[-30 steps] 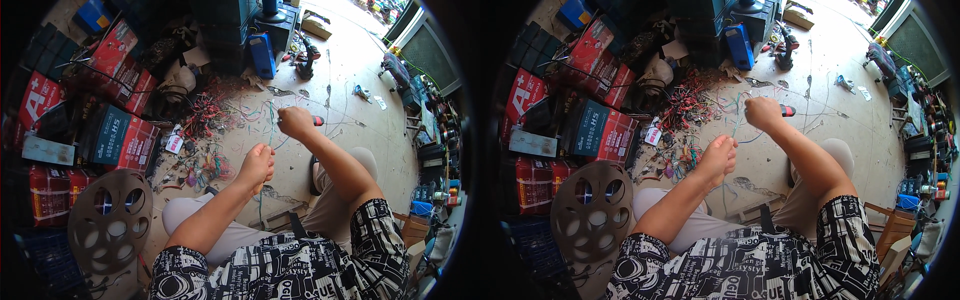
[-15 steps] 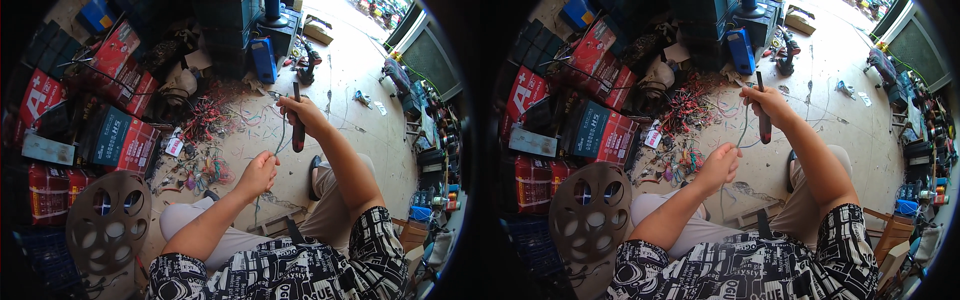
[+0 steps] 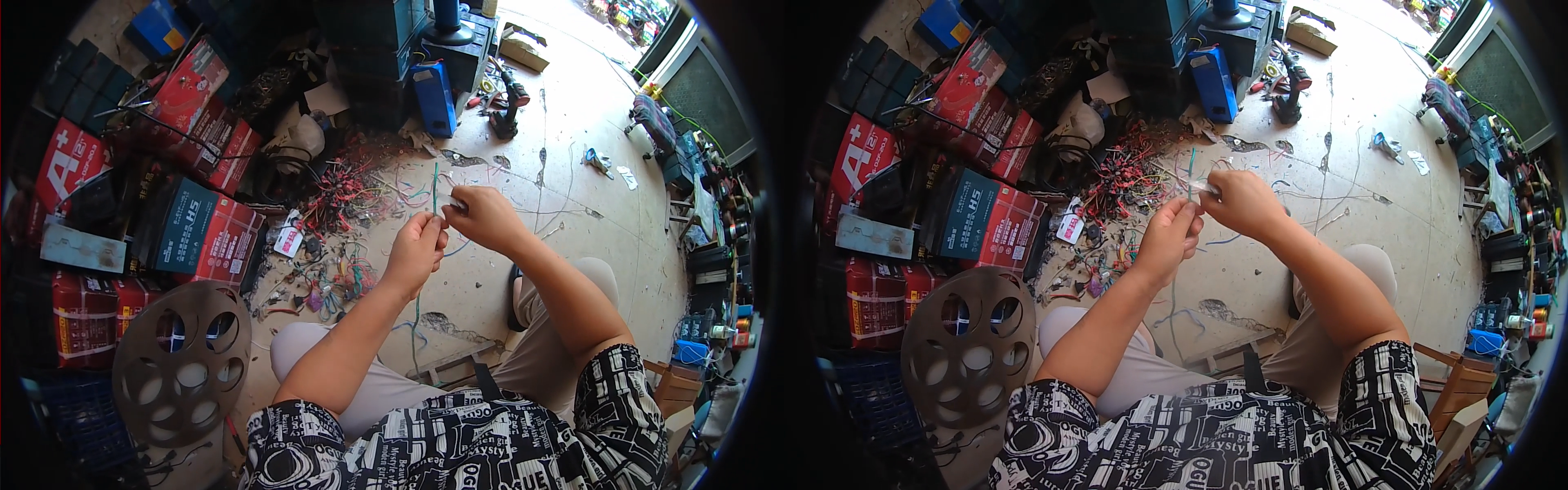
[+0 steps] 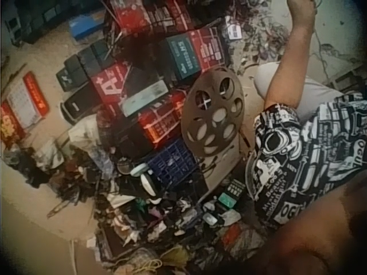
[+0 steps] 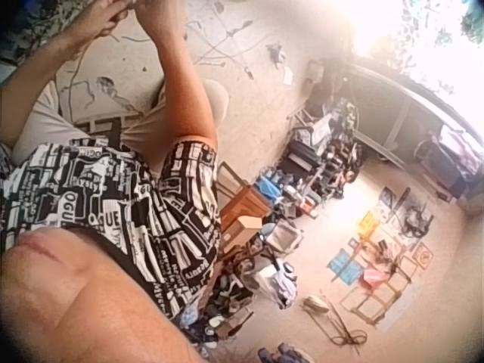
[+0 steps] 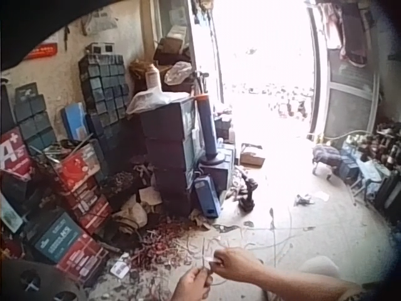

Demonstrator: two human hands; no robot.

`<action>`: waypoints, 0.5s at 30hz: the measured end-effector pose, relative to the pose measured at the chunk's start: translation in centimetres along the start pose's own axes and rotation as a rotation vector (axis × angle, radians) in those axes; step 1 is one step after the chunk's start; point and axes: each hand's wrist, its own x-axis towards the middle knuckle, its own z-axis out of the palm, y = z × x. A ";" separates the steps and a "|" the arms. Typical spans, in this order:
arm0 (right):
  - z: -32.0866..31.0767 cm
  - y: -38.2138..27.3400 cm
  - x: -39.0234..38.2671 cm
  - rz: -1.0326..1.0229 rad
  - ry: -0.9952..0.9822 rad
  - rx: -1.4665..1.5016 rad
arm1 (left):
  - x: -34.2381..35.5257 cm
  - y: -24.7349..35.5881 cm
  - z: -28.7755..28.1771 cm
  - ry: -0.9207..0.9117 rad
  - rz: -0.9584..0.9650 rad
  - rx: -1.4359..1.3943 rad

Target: Stripping and connecting wires for a motorcycle wiring harness using hand tools.

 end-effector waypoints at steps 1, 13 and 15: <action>0.0 -0.1 -0.1 -0.029 -0.010 -0.081 | 0.0 -0.1 -0.1 0.009 -0.017 0.014; 1.3 0.8 -0.4 -0.104 -0.070 -0.323 | -0.1 -0.6 0.9 -0.052 -0.009 0.061; 1.5 0.9 -0.3 -0.129 -0.064 -0.362 | -0.1 -0.7 0.9 -0.047 -0.004 0.072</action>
